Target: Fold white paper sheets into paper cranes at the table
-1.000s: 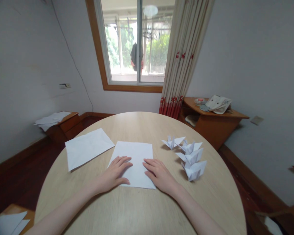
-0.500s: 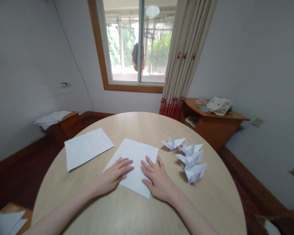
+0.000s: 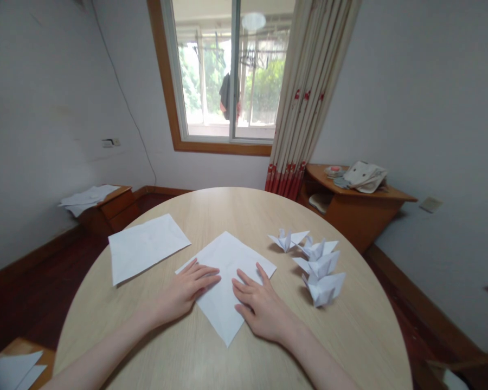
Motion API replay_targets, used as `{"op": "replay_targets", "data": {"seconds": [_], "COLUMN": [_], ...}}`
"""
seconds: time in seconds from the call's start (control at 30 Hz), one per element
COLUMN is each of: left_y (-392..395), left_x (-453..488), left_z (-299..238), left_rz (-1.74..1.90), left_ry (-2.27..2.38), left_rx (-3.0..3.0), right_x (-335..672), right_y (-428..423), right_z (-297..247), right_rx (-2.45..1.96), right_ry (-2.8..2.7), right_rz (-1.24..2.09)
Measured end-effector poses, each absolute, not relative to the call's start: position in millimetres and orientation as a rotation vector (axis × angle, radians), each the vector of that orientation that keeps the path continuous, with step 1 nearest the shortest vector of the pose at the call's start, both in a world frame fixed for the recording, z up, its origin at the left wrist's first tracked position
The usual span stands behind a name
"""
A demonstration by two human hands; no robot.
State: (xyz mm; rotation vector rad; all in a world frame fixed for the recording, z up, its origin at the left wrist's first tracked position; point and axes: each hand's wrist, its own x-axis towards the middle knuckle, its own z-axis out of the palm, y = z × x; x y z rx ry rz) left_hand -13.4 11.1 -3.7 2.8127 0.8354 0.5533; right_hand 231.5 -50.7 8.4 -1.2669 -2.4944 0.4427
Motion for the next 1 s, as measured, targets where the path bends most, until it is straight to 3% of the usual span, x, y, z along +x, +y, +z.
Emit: {"op": "replay_targets", "data": {"seconds": [0.63,1.0], "left_y": [15.2,12.1], "left_x": [-14.0,-9.5], "left_z": [-6.5,-11.4], "left_rz": [0.695,0.744], "left_ry": [1.141,0.882], "left_rx": [2.77,2.598], "right_x": [230.5,233.5], "right_y": [-56.2,-54.7], "right_z": [21.9,20.1], "right_rx": [-1.159,-1.252], "right_ry": [-2.535,-2.591], "right_rz": [0.711,0.775]}}
